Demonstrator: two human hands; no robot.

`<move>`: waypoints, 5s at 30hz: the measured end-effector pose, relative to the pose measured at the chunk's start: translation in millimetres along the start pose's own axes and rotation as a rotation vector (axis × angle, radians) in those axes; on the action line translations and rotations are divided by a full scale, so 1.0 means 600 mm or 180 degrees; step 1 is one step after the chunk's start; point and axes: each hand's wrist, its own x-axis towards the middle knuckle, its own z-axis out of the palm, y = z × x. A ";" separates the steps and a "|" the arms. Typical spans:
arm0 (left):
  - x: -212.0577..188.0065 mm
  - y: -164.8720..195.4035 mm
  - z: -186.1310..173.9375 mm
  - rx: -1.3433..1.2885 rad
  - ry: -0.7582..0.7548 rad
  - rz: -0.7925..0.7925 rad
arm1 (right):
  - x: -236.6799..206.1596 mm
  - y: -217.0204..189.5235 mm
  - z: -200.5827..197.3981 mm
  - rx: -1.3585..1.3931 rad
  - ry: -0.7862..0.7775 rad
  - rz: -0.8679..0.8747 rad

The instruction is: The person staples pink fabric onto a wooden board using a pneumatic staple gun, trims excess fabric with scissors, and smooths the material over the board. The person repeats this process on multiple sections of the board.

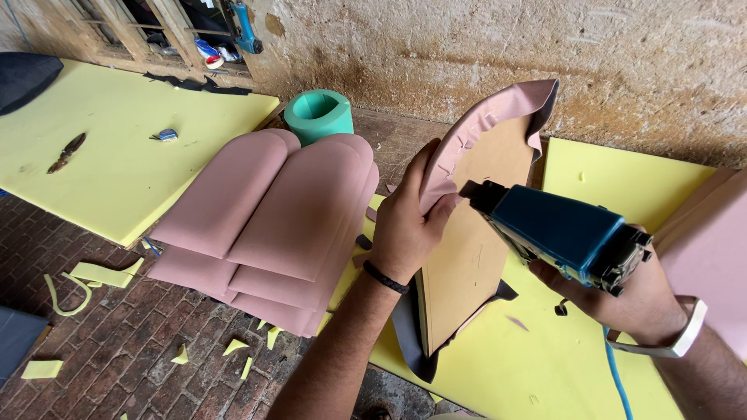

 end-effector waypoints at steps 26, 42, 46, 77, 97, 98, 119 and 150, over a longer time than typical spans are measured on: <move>-0.009 -0.003 -0.024 -0.0128 -0.0453 0.0018 | -0.024 0.030 0.043 0.0768 0.0390 0.0966; 0.024 -0.008 -0.059 0.0197 -0.0243 0.0151 | -0.037 0.070 0.081 -0.0201 0.0266 0.1296; 0.052 0.003 -0.070 0.0814 -0.0756 0.0259 | -0.052 0.074 0.090 0.0004 0.0118 0.1632; 0.040 0.052 -0.014 0.0715 0.0107 -0.0527 | -0.040 0.037 0.037 0.0207 0.0326 0.0317; 0.041 0.088 -0.065 0.1158 -0.0844 0.0011 | 0.002 -0.021 -0.001 0.0041 0.0037 -0.0137; 0.042 0.088 -0.067 0.1164 -0.0873 -0.0083 | -0.002 -0.016 -0.001 -0.0082 -0.0007 0.0018; 0.040 -0.023 -0.018 -0.1392 -0.0562 -0.0151 | -0.089 0.261 0.217 -0.0071 0.0692 0.1508; 0.031 -0.025 0.002 -0.1508 -0.0366 -0.0328 | 0.140 -0.005 0.192 0.1325 0.1879 -0.0391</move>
